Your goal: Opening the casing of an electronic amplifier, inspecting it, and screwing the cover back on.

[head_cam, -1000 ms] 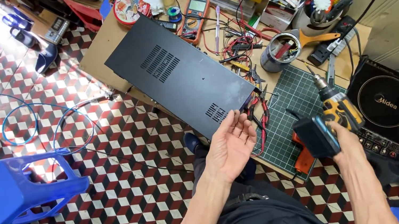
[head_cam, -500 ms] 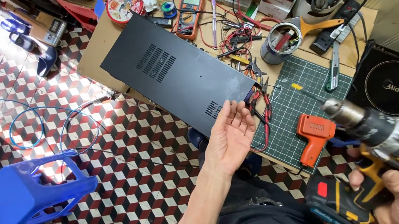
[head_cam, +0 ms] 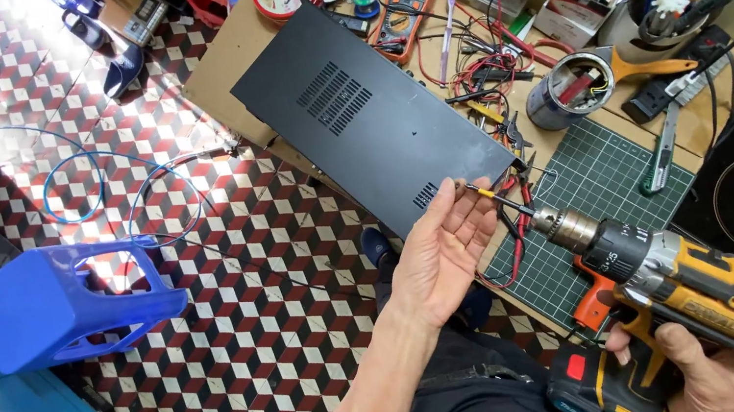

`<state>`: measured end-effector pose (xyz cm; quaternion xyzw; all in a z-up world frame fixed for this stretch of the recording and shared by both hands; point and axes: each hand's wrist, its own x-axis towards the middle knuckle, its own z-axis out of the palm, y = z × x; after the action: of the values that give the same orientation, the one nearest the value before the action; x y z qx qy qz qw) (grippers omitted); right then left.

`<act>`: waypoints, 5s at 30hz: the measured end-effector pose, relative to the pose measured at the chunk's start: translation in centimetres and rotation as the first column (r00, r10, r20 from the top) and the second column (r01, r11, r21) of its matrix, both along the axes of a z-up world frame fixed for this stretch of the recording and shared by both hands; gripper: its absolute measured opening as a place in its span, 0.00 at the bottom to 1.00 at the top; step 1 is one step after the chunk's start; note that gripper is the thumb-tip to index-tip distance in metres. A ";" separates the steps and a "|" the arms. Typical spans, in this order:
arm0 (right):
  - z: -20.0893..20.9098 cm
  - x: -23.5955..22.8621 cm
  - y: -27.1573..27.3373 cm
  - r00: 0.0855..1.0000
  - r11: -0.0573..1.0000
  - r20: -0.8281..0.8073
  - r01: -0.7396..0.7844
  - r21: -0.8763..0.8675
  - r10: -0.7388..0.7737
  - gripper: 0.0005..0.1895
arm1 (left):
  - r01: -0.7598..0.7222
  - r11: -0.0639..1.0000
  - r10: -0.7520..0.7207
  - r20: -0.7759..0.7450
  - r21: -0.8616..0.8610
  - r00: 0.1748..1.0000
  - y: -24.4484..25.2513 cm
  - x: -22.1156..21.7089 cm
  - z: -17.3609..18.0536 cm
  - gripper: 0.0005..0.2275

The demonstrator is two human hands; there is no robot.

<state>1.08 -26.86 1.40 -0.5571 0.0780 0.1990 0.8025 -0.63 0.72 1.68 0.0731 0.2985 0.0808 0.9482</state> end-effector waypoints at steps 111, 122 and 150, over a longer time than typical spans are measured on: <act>-12.8 -1.0 3.3 0.779 0.962 -0.625 0.205 0.183 -0.047 0.22 | 0.786 0.372 -0.319 -0.727 0.493 0.607 -0.5 4.6 -8.0 0.16; -14.2 -1.1 3.0 0.800 0.963 -0.598 0.198 0.185 -0.050 0.20 | 0.047 -0.995 -0.047 -0.843 0.085 0.535 6.9 17.4 -15.7 0.28; -15.2 -1.0 2.9 0.770 0.981 -0.635 0.164 0.106 -0.060 0.16 | 0.059 -0.956 -0.163 -0.685 0.288 0.710 6.4 16.9 -16.7 0.31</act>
<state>0.05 -23.92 -13.80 -0.3890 0.3588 0.3305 0.7815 16.29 7.08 -15.04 0.9875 -0.0847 -0.0737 0.1109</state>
